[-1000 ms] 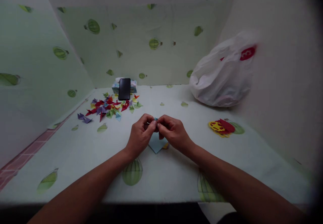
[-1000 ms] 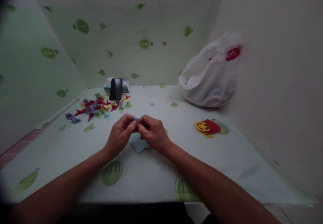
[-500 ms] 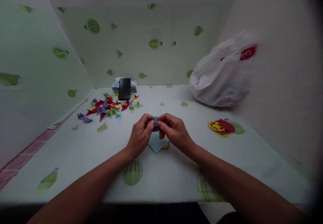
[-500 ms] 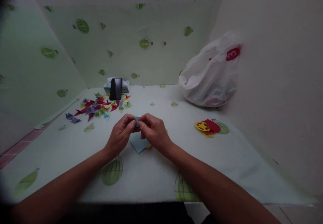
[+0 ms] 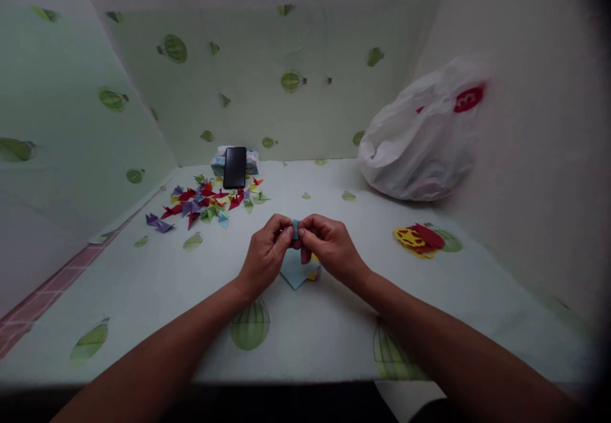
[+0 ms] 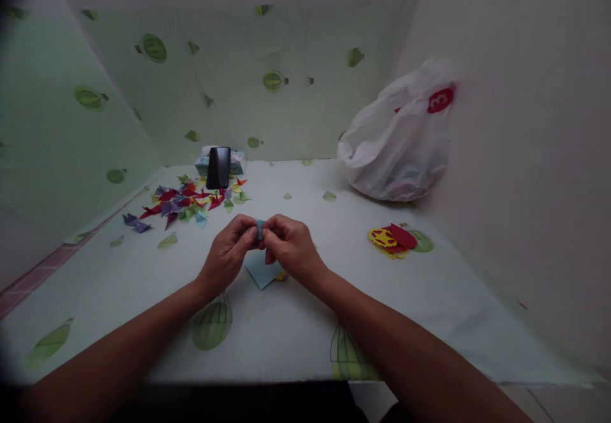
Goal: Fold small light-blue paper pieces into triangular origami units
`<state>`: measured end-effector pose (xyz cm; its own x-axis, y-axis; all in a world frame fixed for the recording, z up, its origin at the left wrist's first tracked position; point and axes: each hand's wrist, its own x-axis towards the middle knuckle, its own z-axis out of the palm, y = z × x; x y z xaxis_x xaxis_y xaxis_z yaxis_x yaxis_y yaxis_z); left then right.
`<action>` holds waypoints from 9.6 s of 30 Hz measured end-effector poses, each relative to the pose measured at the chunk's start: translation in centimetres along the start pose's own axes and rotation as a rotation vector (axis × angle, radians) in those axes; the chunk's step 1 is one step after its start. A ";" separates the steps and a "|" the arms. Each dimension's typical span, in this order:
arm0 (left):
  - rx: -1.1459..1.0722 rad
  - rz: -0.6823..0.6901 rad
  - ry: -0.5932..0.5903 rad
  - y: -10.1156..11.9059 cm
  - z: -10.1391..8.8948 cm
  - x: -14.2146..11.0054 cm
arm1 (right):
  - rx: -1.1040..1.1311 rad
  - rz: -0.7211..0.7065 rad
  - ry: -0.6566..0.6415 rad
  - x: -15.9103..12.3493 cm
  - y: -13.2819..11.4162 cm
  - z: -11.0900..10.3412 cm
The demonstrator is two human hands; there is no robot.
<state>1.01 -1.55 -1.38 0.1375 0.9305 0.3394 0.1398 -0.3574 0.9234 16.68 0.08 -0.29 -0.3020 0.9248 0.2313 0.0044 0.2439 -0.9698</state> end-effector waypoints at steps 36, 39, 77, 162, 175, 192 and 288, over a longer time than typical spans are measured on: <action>0.048 -0.002 0.039 0.6 0.1 0.1 | -0.269 -0.130 0.046 -0.6 0.2 0.3; 0.075 -0.008 0.034 0.4 0.1 0.1 | -0.194 -0.112 0.031 -0.5 0.1 0.2; 0.365 0.246 0.118 0.2 0.0 0.2 | 0.011 -0.016 0.086 -0.3 -0.6 0.0; -0.178 -0.052 0.094 0.2 -0.4 0.6 | -0.584 -0.506 0.063 -0.2 1.0 0.0; -0.222 -0.215 0.227 0.7 -0.6 0.9 | -0.655 -0.556 -0.068 -0.3 1.5 -0.2; -0.329 -0.222 0.129 0.1 -0.8 1.0 | -0.557 -0.599 -0.035 -0.3 0.6 -0.3; -0.125 -0.230 0.002 1.0 -0.7 0.8 | -0.050 -0.041 -0.007 0.4 -0.1 -0.4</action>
<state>0.56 -1.05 -0.09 0.1141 0.9864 0.1185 0.0450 -0.1243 0.9912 16.96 0.58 -0.06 -0.3091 0.9119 0.2699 0.0395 0.2958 -0.9544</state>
